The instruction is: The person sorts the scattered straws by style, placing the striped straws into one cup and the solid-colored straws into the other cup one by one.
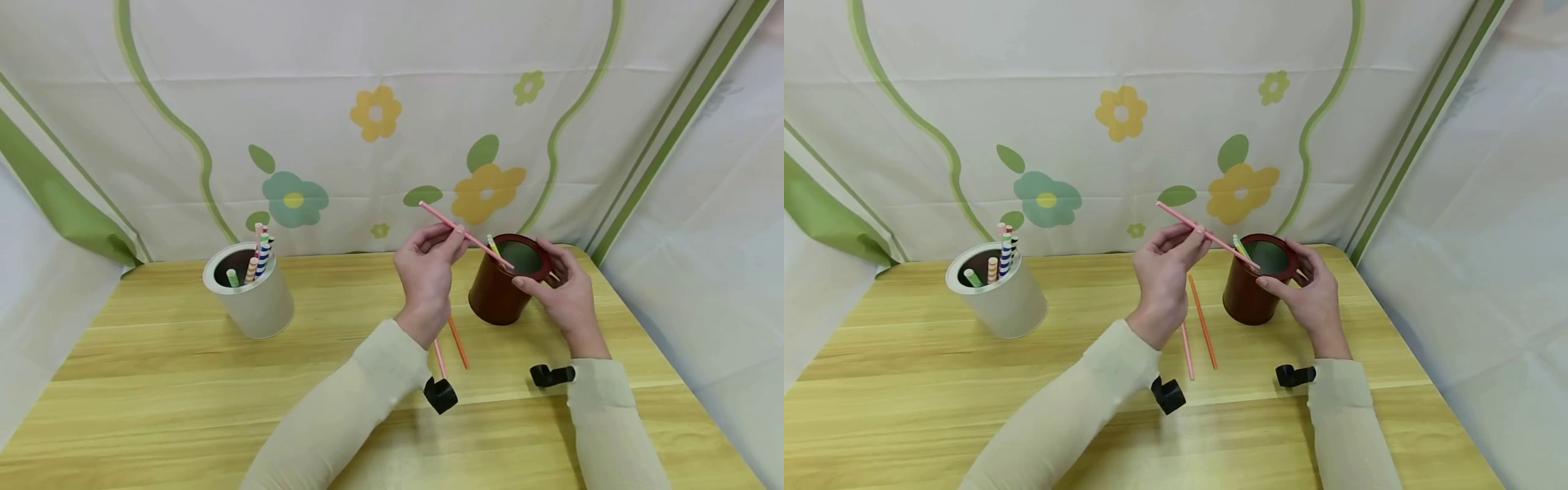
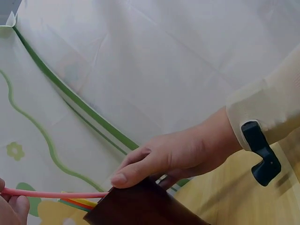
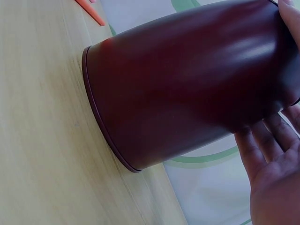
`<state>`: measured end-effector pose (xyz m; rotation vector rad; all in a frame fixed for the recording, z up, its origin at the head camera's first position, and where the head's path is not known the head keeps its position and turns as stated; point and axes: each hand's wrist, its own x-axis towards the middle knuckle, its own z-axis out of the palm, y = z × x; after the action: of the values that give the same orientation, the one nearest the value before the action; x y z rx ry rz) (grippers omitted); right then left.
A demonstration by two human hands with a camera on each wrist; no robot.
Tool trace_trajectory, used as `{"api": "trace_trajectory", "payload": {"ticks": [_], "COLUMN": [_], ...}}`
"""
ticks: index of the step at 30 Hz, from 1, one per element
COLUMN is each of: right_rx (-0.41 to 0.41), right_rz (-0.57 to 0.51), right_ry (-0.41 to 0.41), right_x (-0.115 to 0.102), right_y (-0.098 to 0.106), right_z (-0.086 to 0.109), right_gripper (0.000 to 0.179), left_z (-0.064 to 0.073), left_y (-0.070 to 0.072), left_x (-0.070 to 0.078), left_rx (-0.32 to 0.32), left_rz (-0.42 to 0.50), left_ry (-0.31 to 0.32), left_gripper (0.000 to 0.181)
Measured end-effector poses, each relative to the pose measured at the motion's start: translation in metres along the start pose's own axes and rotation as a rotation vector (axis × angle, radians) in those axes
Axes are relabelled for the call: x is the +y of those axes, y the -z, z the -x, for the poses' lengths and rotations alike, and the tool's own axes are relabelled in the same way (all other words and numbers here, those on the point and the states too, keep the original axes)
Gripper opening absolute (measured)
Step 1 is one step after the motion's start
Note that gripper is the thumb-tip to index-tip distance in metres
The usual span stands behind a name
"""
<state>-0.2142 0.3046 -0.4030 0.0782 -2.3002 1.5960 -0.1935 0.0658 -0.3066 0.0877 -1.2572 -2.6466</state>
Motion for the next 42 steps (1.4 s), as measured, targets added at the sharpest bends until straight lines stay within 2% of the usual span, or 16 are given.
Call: {"api": "trace_trajectory", "payload": {"ticks": [6, 14, 22, 24, 32, 42], "right_rx": [0.002, 0.001, -0.009, -0.01, -0.008, -0.049], "right_rz": [-0.001, -0.014, -0.006, 0.001, 0.025, 0.001], "right_ry": [0.005, 0.007, 0.004, 0.003, -0.017, -0.101], "right_x": [-0.001, -0.003, -0.003, -0.003, -0.004, -0.015], "right_y": [-0.001, -0.002, 0.001, 0.001, 0.002, 0.008], "right_z": [0.0, -0.001, -0.001, 0.0, 0.0, 0.0], "right_gripper": [0.083, 0.082, 0.082, 0.082, 0.082, 0.085], "left_z": [-0.001, -0.005, -0.005, -0.004, -0.002, -0.003], "left_y": [-0.002, -0.005, -0.008, -0.008, -0.009, -0.008], "left_x": [-0.007, -0.023, -0.035, -0.037, -0.04, -0.042], "left_rx": [0.003, 0.01, -0.002, -0.004, -0.008, -0.008], "left_rz": [-0.043, -0.082, -0.197, -0.203, -0.235, -0.293], "left_ry": [0.004, 0.07, 0.08, 0.084, 0.085, 0.097], "left_gripper": [0.015, 0.013, 0.009, 0.009, 0.012, 0.01]}}
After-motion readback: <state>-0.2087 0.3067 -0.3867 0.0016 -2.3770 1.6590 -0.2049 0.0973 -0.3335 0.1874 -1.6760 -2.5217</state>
